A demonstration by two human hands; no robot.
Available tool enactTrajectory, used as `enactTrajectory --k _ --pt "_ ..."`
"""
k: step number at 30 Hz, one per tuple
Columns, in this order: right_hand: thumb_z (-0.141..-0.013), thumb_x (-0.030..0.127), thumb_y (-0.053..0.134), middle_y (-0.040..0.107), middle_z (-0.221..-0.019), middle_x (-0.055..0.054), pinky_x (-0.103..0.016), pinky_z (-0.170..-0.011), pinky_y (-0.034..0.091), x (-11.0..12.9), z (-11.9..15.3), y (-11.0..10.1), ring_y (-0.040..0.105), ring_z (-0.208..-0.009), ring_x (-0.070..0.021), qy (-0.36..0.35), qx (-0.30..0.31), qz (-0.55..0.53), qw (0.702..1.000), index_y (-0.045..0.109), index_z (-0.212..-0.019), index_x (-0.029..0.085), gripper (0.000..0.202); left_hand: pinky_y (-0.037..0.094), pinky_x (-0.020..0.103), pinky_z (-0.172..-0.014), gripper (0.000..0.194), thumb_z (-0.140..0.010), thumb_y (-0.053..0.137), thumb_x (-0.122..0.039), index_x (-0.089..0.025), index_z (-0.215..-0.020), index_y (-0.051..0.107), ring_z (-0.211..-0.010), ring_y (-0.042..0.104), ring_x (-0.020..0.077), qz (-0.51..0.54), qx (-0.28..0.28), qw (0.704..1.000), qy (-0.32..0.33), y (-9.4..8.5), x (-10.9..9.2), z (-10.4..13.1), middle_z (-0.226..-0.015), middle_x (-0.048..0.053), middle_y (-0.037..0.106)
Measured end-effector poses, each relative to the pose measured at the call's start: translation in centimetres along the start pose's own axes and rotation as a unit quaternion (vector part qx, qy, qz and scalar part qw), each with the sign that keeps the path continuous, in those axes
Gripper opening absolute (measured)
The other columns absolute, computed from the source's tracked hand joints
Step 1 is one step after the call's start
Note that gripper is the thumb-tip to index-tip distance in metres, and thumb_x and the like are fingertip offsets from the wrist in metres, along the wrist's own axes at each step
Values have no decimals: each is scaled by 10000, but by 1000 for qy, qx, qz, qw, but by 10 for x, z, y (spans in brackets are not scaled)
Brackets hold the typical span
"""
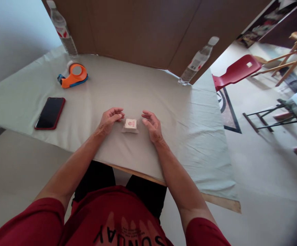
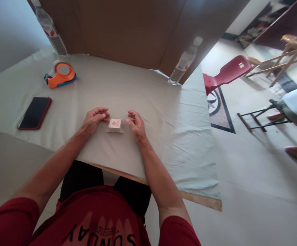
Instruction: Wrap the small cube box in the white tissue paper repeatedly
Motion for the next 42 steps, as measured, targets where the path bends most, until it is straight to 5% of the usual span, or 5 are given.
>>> enactTrajectory --k 21,28,34,42 --pt "-770 662 685 609 -1368 -111 -448 -1003 503 -4 -2 -1 633 -1139 -260 -4 18 36 999 667 -1153 256 559 512 283 -688 346 -673 732 -322 -133 -961 698 -707 631 138 -60 -2 998 11 2 -4 2 -814 52 720" --pt "-759 594 723 682 -1245 -100 -435 -998 506 -8 0 3 631 -1151 -256 15 29 55 998 670 -1174 248 543 464 290 -663 282 -722 670 -334 -154 -935 709 -677 572 143 -200 -59 976 62 -13 -9 6 -758 27 670" --pt "-752 571 738 717 -1100 -68 -401 -931 530 -10 -3 7 662 -975 -209 64 41 62 995 698 -1148 229 525 455 458 -997 297 -748 712 -472 -209 -882 748 -1047 597 293 -329 -24 932 152 3 -24 14 -966 87 728" --pt "-673 453 820 737 -897 -25 -304 -713 531 6 -29 37 653 -766 -160 121 192 95 969 750 -965 208 387 263 582 -1166 459 -741 727 -603 -193 -948 751 -1362 424 420 -404 34 899 165 21 -10 19 -1246 152 656"
Point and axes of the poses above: each hand's wrist, its own z-axis away from the middle knuckle, its own y-axis out of the palm, x = y × z, the point moved 10 cm from there along -z, towards the middle knuckle
